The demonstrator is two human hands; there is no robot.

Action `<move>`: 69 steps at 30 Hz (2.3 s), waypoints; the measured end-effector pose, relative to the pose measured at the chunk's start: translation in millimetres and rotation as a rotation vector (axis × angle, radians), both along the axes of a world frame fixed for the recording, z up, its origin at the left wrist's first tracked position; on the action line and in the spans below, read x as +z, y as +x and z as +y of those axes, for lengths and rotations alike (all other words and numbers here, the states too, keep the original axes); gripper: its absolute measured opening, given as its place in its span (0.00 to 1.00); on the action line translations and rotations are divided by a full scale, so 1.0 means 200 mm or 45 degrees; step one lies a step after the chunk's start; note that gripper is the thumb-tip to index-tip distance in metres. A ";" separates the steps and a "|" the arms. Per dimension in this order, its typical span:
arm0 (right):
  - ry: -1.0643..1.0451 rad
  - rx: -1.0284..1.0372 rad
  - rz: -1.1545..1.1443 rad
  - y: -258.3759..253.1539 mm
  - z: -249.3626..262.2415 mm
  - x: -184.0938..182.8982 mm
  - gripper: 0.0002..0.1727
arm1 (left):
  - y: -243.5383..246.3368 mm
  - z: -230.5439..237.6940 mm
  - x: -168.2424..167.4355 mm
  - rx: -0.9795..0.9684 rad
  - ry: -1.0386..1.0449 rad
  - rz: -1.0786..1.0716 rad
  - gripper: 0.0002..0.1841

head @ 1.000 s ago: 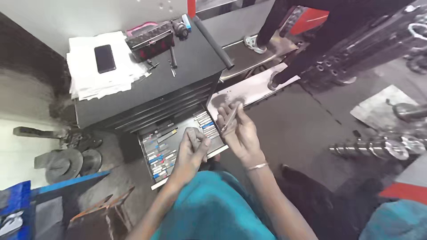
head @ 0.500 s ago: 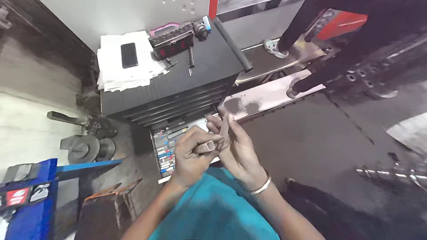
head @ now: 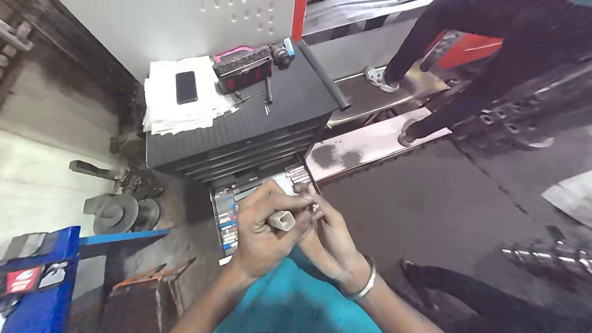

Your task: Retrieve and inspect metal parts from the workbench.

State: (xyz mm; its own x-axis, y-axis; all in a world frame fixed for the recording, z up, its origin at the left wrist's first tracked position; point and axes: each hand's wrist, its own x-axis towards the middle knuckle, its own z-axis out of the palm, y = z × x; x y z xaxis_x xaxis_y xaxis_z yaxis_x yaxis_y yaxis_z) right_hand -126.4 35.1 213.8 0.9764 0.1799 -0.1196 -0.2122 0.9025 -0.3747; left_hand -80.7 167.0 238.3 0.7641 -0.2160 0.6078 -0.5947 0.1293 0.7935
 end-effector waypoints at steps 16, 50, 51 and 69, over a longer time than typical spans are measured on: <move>0.125 -0.005 0.003 -0.06 0.00 0.00 0.18 | -0.02 -0.01 0.00 0.013 -0.012 -0.005 0.10; -1.229 -0.610 -0.467 -0.05 -0.13 -0.02 0.15 | -0.03 0.24 0.01 -0.173 0.616 0.068 0.15; -1.258 -0.630 -0.468 -0.05 -0.13 -0.02 0.15 | -0.03 0.23 0.01 -0.164 0.624 0.079 0.15; -1.302 -0.475 -0.624 -0.05 0.01 -0.10 0.52 | -0.08 0.10 -0.14 -0.128 0.328 0.450 0.12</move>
State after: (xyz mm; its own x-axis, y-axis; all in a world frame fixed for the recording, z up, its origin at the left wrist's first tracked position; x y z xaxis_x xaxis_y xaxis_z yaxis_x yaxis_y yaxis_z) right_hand -137.3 37.8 194.6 0.9299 -0.0866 0.3576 0.3658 0.1143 -0.9236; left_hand -96.3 187.8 209.8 0.8827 -0.4099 0.2300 -0.2761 -0.0562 0.9595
